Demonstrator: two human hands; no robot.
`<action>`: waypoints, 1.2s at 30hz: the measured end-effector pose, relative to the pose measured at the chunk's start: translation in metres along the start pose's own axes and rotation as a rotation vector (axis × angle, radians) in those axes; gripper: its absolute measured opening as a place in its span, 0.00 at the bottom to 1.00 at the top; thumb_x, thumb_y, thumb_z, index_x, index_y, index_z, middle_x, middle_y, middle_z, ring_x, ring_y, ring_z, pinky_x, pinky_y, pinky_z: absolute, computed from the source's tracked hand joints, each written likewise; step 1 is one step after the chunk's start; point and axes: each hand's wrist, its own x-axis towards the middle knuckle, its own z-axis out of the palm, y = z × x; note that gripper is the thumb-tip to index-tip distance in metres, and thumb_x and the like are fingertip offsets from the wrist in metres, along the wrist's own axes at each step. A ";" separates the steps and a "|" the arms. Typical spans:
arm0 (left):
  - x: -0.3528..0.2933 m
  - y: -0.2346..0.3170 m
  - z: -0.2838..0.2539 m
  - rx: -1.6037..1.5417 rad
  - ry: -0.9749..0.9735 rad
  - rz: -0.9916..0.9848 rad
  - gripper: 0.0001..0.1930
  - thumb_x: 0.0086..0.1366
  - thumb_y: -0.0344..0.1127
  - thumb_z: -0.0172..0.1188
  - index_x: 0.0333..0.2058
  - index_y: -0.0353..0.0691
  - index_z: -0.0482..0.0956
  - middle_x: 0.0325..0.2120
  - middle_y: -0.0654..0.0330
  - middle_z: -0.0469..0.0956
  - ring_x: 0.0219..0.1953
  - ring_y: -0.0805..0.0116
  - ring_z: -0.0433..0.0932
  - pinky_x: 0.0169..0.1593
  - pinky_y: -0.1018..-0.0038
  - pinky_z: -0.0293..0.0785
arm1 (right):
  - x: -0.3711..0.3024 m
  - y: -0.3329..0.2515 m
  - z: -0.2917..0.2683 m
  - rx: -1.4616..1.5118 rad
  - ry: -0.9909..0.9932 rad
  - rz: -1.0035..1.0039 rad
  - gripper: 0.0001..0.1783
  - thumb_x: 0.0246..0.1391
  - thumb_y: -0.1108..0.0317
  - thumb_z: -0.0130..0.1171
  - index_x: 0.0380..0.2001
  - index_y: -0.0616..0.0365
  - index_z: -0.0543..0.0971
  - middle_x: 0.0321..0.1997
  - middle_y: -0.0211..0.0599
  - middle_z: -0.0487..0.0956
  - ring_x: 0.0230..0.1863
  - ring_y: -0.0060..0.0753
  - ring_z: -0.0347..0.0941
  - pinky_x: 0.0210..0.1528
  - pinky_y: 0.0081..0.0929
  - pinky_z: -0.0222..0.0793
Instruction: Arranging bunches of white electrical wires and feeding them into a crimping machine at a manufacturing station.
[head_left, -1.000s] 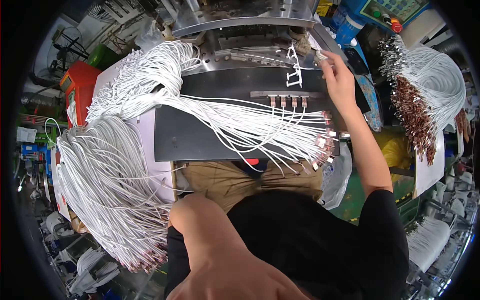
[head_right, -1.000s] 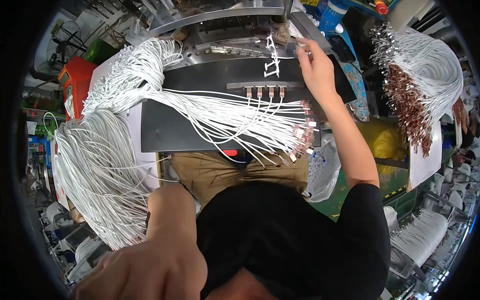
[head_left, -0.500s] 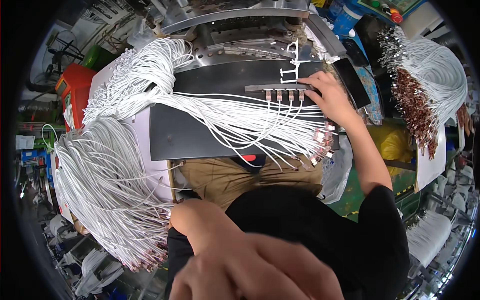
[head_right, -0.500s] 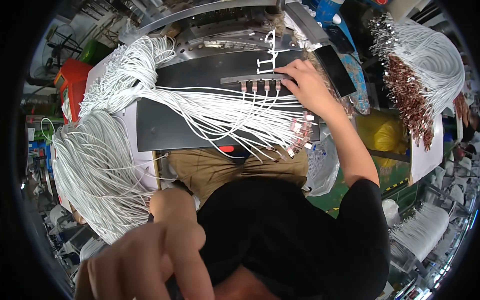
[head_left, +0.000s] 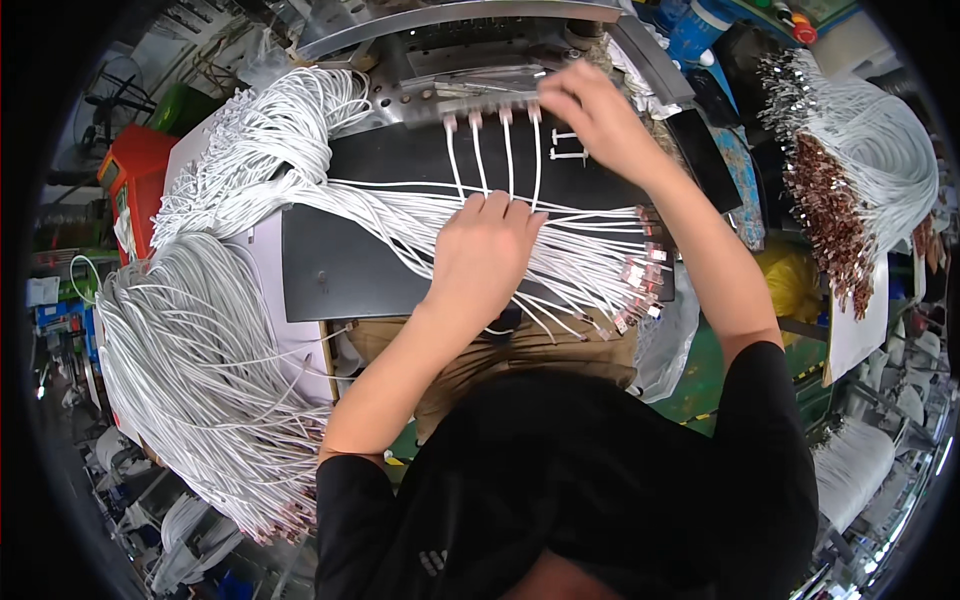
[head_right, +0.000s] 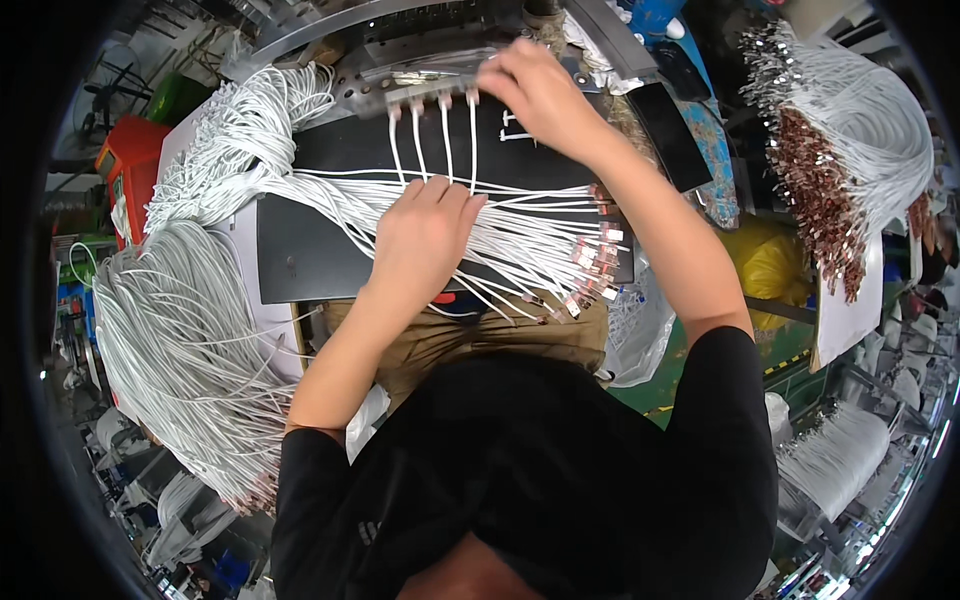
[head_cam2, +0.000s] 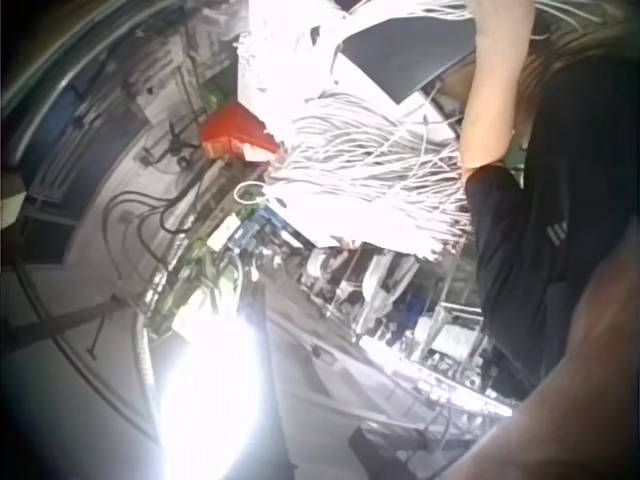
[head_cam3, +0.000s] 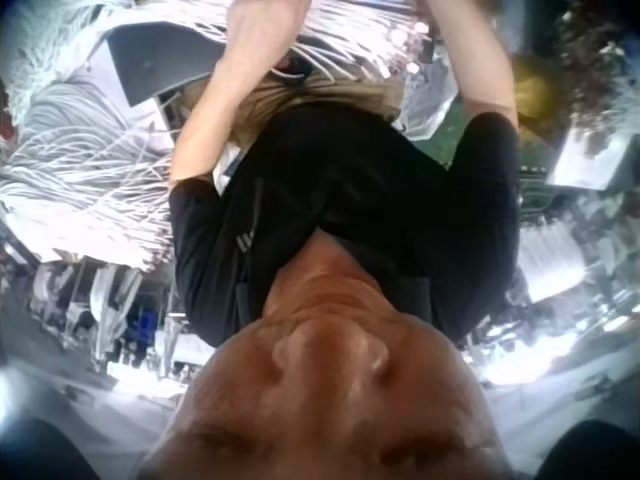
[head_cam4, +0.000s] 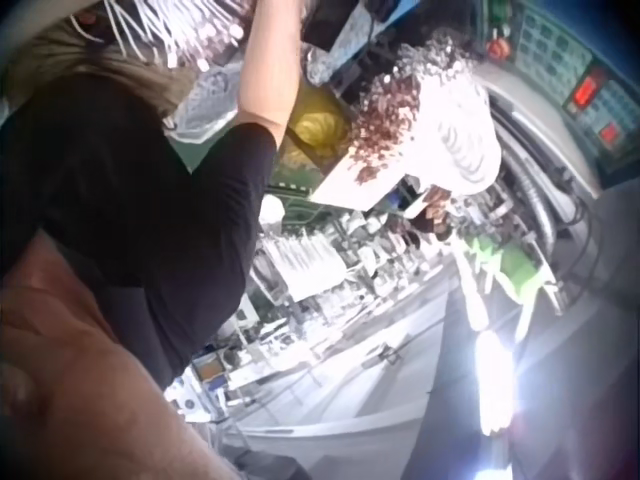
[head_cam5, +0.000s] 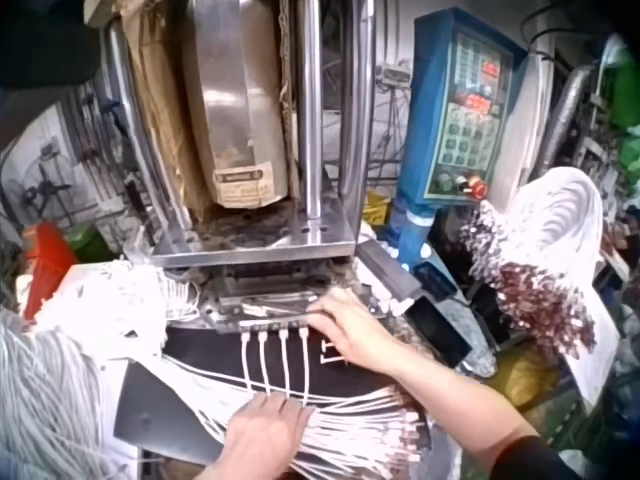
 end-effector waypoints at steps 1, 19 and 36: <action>0.005 -0.004 -0.003 0.001 0.007 0.006 0.10 0.64 0.37 0.63 0.26 0.39 0.78 0.23 0.58 0.73 0.29 0.58 0.76 0.33 0.64 0.75 | 0.015 0.014 0.011 0.002 0.070 -0.035 0.13 0.64 0.65 0.55 0.41 0.64 0.80 0.42 0.46 0.77 0.47 0.49 0.73 0.51 0.35 0.67; 0.163 -0.105 0.011 -0.163 -0.261 -0.395 0.16 0.65 0.45 0.56 0.33 0.38 0.86 0.30 0.51 0.84 0.40 0.52 0.83 0.49 0.58 0.77 | 0.126 0.115 0.065 -0.184 0.064 0.107 0.17 0.65 0.62 0.52 0.50 0.65 0.75 0.52 0.56 0.77 0.54 0.51 0.74 0.56 0.41 0.68; 0.156 -0.162 0.069 0.641 0.328 -0.024 0.26 0.59 0.37 0.56 0.57 0.35 0.74 0.57 0.45 0.74 0.60 0.49 0.71 0.66 0.55 0.61 | 0.076 0.016 0.076 -0.681 0.167 -0.002 0.18 0.61 0.59 0.57 0.44 0.63 0.81 0.45 0.47 0.80 0.50 0.51 0.74 0.55 0.39 0.70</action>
